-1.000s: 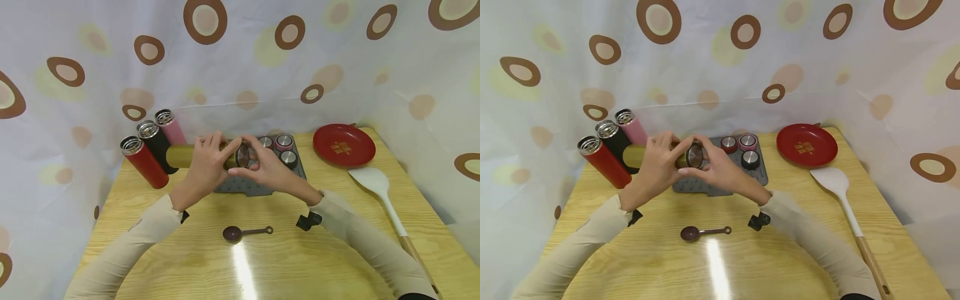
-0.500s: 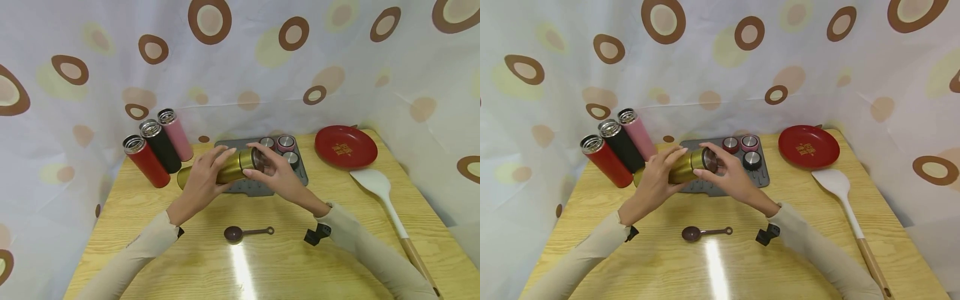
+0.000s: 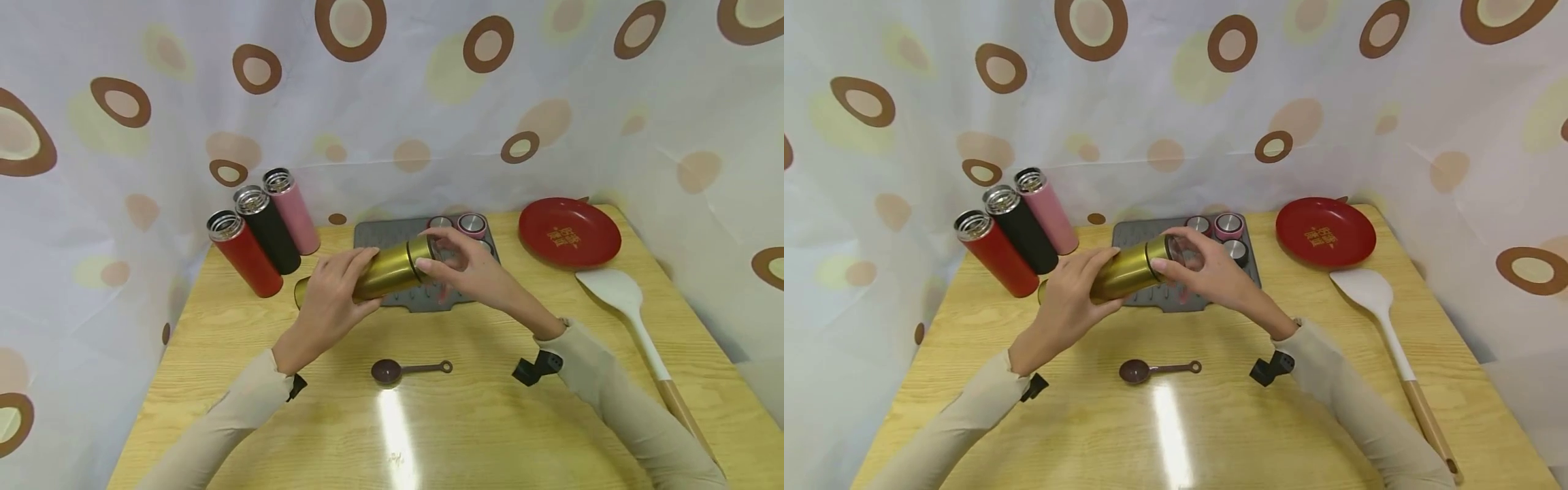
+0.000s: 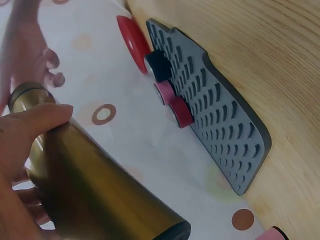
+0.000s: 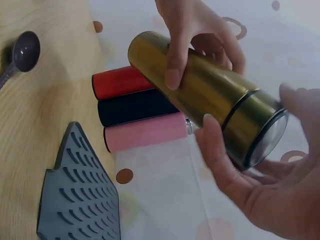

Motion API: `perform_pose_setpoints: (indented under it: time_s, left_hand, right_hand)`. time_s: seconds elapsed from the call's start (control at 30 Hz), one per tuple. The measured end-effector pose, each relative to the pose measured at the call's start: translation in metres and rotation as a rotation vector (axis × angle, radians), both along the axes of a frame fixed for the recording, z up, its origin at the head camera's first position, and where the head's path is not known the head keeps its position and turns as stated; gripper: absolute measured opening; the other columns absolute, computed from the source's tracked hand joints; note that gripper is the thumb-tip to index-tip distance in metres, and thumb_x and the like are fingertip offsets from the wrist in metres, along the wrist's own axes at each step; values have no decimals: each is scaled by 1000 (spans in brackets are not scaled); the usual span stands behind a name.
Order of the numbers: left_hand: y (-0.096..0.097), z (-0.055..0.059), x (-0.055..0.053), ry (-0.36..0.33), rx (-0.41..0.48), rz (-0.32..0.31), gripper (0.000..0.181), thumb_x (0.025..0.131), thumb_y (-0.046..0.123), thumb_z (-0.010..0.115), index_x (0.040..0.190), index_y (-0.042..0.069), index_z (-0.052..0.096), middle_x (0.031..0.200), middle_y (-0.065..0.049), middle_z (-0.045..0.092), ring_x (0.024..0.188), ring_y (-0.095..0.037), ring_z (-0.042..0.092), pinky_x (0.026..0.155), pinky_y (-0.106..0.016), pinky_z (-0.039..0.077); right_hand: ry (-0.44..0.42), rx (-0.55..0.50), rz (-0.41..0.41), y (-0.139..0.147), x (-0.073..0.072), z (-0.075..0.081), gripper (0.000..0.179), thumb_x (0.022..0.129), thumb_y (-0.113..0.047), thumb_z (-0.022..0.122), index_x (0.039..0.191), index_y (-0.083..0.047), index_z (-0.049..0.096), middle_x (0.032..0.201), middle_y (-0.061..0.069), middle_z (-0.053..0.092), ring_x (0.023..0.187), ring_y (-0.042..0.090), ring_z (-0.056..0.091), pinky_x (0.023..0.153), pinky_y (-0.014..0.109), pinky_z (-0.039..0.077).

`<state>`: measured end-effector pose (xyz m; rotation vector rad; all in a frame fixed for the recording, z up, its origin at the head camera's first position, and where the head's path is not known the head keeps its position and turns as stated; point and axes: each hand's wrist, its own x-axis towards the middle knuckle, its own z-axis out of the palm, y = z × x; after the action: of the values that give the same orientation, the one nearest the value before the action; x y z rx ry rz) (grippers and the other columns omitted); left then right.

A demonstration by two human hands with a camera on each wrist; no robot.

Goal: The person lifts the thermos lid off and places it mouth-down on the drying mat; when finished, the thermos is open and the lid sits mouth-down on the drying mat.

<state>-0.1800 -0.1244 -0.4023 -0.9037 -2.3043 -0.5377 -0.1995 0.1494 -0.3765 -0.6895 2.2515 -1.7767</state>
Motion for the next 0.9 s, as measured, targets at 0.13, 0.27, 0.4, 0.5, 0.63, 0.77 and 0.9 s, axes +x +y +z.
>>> perform_pose_setpoints:
  time_s: [0.13, 0.27, 0.4, 0.5, 0.63, 0.77, 0.9]
  left_hand:
    - [2, -4, -3, 64, -77, 32, 82, 69, 22, 101, 138, 5, 60, 126, -17, 66, 111, -36, 66, 91, -51, 51]
    - [3, -8, -2, 106, -114, 29, 84, 66, 23, 102, 138, 6, 61, 125, -18, 65, 110, -36, 66, 91, -52, 51]
    - [3, -8, -3, 61, -81, 19, 85, 66, 22, 102, 140, 8, 61, 127, -16, 65, 112, -35, 66, 92, -52, 49]
    - [3, -6, -3, 40, -74, 6, 85, 67, 23, 102, 141, 11, 61, 128, -15, 65, 114, -33, 66, 92, -52, 49]
    - [2, -4, -2, 70, -113, 1, 86, 67, 24, 102, 142, 13, 62, 129, -14, 65, 116, -32, 65, 92, -53, 49]
    - [0, 0, 0, 51, -119, 1, 83, 69, 24, 100, 143, 14, 62, 129, -14, 65, 116, -31, 66, 92, -52, 49]
    - [-2, 3, 2, -40, -82, -9, 77, 74, 25, 98, 142, 14, 64, 129, -13, 67, 115, -32, 67, 91, -53, 50]
  right_hand:
    - [-20, 90, -20, -2, -2, 2, 62, 105, -32, 62, 160, -19, 37, 146, 23, 49, 78, 31, 76, 58, 46, 62]
    - [-61, 139, -72, -6, -3, -2, 55, 104, -38, 64, 153, -20, 48, 128, 24, 64, 69, 36, 73, 61, 47, 61]
    - [-114, 100, -95, -4, -6, -7, 50, 102, -39, 67, 145, -16, 57, 112, 21, 71, 66, 40, 71, 66, 47, 62]
    - [-108, 56, -73, 0, -7, -11, 49, 102, -34, 68, 145, -14, 58, 107, 21, 72, 63, 35, 71, 68, 46, 62]
    - [-58, 15, -20, 4, -5, -18, 47, 102, -28, 69, 145, -12, 58, 102, 18, 72, 66, 26, 70, 71, 40, 61]
    - [83, -15, 36, 6, -4, -23, 47, 99, -15, 72, 144, -11, 58, 116, 13, 66, 80, 24, 71, 74, 36, 61]
    - [308, 45, 127, 10, -6, -20, 58, 93, -5, 78, 146, -15, 56, 139, 6, 58, 107, 21, 68, 89, 34, 60]
